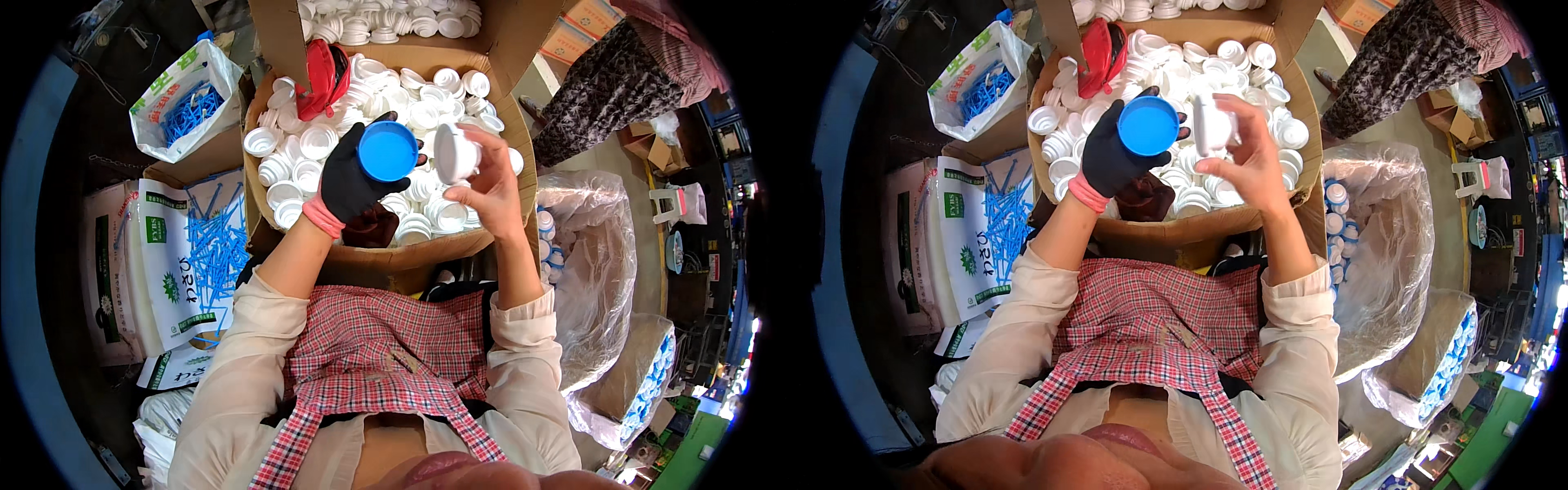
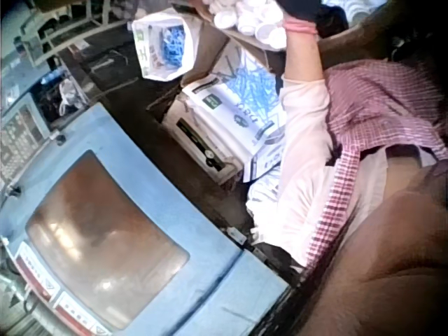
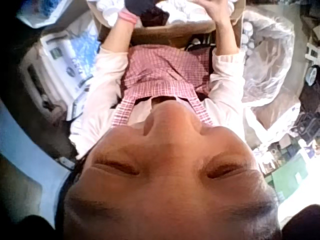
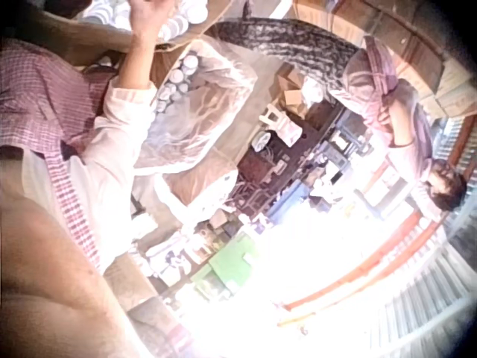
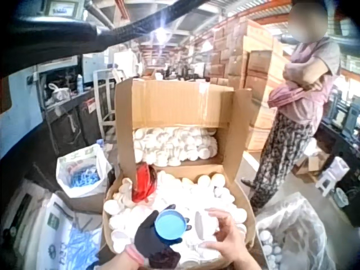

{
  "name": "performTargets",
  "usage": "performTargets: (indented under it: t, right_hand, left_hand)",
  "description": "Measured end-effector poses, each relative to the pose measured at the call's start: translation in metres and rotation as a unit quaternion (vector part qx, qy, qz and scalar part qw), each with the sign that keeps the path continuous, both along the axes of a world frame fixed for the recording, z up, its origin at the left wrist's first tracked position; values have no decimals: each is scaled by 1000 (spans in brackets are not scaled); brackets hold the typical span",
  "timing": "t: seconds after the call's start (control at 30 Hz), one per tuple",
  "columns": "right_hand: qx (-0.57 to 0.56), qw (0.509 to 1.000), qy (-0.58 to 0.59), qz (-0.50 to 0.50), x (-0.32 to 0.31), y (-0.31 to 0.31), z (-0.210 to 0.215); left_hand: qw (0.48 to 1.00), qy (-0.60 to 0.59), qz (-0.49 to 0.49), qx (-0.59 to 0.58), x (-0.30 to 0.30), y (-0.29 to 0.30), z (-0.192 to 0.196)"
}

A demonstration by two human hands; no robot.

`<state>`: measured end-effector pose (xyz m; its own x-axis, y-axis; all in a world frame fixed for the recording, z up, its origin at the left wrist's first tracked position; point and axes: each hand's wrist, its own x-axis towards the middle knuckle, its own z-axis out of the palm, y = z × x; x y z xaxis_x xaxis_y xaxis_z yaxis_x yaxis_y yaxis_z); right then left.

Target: The person repeatedly picks white plastic bowls and blue lids from a cardboard box, fits each lid onto a bowl, and places the assembled units into a nearby plastic bag. The person also briefly interacts with a machine control panel. The task continues throughout the clip.

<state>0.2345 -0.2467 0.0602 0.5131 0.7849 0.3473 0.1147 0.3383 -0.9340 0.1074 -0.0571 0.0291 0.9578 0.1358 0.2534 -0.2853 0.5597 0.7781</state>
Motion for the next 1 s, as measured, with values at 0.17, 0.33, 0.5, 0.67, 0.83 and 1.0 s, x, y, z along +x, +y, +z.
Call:
performTargets:
  t: [0.17,0.33,0.5,0.67,0.83,1.0]
  right_hand:
    - [-101,976,-181,-61,-33,13,14]
    - [-106,913,-363,-152,-40,20,9]
    - [-91,900,-393,-161,-44,26,7]
    - [-86,899,-397,-165,-46,28,6]
    - [-92,893,-406,-173,-47,27,7]
    - [-95,892,-407,-172,-49,27,6]
  left_hand:
    - [947,64,198,246,4,-15,-30]
    - [800,-36,307,514,-9,-22,4]
    - [834,-50,292,466,-13,-21,6]
    - [854,-71,283,431,-12,-20,0]
    - [848,-72,295,434,-11,-21,0]
    - [964,-15,169,205,-11,-25,3]
